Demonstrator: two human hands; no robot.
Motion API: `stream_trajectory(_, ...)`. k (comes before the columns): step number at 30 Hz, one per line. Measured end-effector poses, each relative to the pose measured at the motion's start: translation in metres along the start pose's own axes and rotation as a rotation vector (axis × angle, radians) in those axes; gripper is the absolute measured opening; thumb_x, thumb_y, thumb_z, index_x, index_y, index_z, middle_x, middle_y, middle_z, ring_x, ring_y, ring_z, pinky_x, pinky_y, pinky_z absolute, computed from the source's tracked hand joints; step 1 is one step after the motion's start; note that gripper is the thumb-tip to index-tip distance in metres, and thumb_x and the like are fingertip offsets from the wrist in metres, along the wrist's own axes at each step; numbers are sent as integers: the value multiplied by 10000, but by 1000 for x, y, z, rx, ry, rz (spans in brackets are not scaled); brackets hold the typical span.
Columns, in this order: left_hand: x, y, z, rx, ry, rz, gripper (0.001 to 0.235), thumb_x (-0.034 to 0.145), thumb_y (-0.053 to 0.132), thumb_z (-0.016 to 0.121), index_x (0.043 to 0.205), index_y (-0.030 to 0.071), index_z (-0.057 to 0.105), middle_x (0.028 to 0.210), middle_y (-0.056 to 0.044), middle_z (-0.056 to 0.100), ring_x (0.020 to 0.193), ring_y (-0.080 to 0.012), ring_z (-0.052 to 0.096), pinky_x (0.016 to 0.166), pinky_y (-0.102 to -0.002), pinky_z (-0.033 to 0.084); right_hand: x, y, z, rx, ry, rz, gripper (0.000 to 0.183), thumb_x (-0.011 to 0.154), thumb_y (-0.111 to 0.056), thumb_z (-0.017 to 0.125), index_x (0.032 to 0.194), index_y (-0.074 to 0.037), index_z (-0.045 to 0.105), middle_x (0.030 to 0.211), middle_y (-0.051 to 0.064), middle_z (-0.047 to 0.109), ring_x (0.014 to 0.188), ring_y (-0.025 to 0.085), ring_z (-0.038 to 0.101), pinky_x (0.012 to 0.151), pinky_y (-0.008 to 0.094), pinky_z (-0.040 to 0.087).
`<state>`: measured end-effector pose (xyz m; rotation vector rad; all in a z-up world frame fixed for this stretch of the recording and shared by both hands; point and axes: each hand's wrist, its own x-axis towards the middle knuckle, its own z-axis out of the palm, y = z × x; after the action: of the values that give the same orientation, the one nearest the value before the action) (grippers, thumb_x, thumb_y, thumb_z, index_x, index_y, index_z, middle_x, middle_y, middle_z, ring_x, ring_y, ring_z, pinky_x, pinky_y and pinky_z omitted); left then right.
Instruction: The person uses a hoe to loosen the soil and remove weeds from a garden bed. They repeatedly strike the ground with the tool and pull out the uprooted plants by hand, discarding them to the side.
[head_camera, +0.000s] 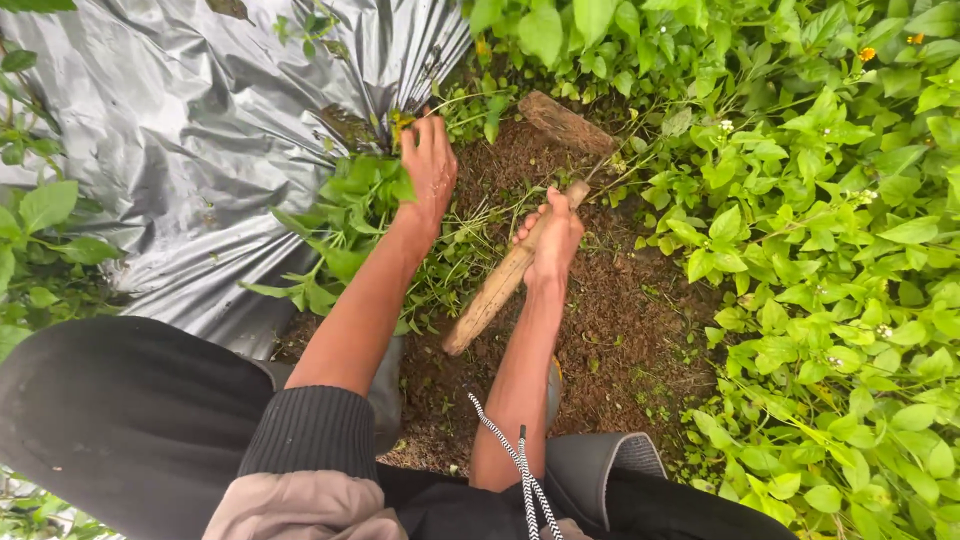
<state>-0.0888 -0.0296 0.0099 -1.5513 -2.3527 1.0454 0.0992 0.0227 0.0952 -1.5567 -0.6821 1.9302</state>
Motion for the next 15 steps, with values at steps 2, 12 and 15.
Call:
stream_trajectory(2,-8,-4,-15,-22,-23,7,447,1051,283,549,1407,14,578,1231,-170,524,1150,-277,447,893,-441,416,1,1,-5,-25,-3,-15,259,943,-385,616,873,-150,534,576,-23,560,427,95,560,405,262,532)
stream_trajectory(12,-9,60,18,-641,244,-440,176,978,125,644,1094,-2,681,1061,-157,577,911,-252,655,565,-331,621,6,1,-15,-69,96,-62,276,933,-368,630,857,-126,521,553,20,553,412,125,560,403,294,520)
stream_trajectory(15,-36,24,-63,-853,137,-485,172,1035,114,567,1064,-29,657,933,-136,630,712,-209,685,514,-354,627,5,-2,-7,-168,85,-103,295,968,-410,615,891,-138,532,602,-1,578,450,111,573,435,272,538)
